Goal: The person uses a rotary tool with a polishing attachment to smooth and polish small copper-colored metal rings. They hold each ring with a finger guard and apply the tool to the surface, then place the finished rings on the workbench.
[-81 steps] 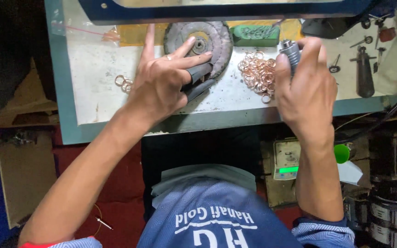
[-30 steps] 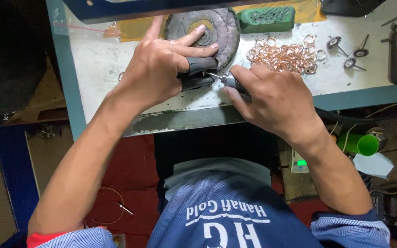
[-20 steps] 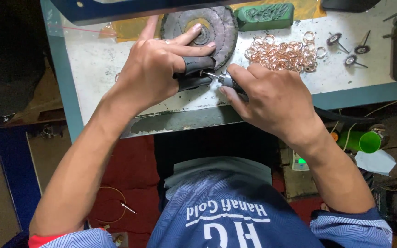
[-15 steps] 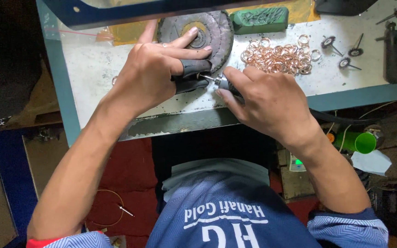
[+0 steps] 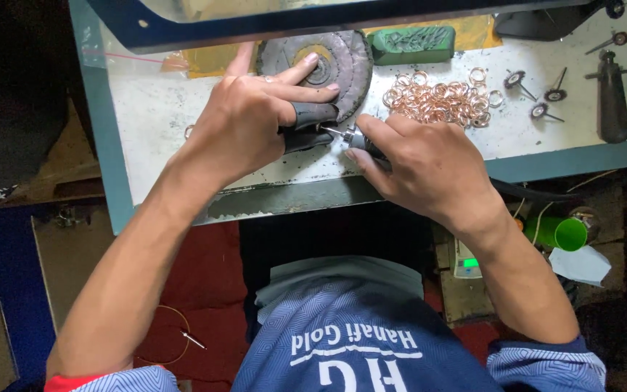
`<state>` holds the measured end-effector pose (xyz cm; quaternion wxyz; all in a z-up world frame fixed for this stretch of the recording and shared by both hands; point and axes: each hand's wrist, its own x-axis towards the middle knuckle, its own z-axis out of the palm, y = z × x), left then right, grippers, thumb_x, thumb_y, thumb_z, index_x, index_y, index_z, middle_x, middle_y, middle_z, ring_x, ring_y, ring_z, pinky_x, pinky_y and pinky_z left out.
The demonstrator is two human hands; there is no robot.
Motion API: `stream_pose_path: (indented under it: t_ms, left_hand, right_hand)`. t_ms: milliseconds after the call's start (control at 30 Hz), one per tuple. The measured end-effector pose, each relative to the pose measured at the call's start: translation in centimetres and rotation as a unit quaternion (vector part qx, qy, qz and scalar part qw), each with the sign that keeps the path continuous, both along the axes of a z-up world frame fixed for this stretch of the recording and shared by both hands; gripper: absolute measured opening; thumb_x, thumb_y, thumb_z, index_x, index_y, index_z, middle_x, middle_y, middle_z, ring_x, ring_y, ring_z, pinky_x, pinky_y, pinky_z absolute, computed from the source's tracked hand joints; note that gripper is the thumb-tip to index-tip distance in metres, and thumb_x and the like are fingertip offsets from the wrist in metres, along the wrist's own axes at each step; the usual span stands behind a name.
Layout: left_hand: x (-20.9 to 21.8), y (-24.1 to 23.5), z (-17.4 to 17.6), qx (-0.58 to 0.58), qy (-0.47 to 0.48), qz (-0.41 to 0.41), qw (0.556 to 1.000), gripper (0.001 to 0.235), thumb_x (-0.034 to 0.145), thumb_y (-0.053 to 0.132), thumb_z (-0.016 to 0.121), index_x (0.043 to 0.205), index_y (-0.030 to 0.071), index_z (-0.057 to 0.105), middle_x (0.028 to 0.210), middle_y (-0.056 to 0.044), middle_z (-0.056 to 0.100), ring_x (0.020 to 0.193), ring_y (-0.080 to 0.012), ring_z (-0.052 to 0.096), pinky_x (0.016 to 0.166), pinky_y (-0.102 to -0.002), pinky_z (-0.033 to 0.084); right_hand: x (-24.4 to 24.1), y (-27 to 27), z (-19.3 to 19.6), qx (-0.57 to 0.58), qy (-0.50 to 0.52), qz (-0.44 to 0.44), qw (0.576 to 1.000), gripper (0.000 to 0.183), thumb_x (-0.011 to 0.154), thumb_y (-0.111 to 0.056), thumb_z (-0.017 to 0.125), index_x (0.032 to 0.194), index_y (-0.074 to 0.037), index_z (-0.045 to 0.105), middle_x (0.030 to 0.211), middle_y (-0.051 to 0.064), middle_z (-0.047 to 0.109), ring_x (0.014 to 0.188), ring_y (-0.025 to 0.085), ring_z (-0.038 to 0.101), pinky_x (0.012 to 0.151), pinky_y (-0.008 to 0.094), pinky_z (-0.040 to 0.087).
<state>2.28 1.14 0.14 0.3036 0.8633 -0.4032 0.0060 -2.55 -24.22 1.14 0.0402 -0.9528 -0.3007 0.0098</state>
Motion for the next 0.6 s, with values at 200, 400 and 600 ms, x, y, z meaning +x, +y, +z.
stream_pose_path:
  t_ms: [200,400,600]
  left_hand:
    - [-0.03,0.00,-0.14,-0.012,-0.008,-0.002,1.000,0.044,0.062,-0.031,0.060,0.051,0.011,0.066,0.122,-0.011,0.076,0.133,-0.0400,0.058,0.113,-0.078,0.025]
    - [0.07,0.12,-0.56,-0.020,-0.015,-0.005,1.000,0.040,0.059,-0.028,0.063,0.050,0.011,0.065,0.122,-0.008,0.076,0.134,-0.0378,0.058,0.113,-0.079,0.024]
    - [0.11,0.13,-0.57,-0.023,-0.007,-0.007,1.000,0.042,0.059,-0.029,0.061,0.047,0.011,0.060,0.123,-0.011,0.076,0.134,-0.0402,0.058,0.112,-0.080,0.023]
  right_hand:
    - [0.13,-0.14,-0.21,0.009,0.022,-0.007,1.000,0.046,0.103,-0.047,0.060,0.134,-0.012,0.065,0.089,0.009,0.072,0.053,0.032,0.067,0.039,0.045,0.055]
    - [-0.08,0.11,-0.17,0.037,0.015,-0.023,0.999,0.043,0.105,-0.049,0.059,0.126,-0.012,0.068,0.078,0.005,0.068,0.037,0.020,0.054,0.029,0.033,0.041]
    - [-0.42,0.59,0.28,0.029,-0.010,-0.048,0.998,0.042,0.104,-0.049,0.061,0.132,-0.019,0.071,0.081,0.004,0.067,0.045,0.028,0.062,0.035,0.040,0.049]
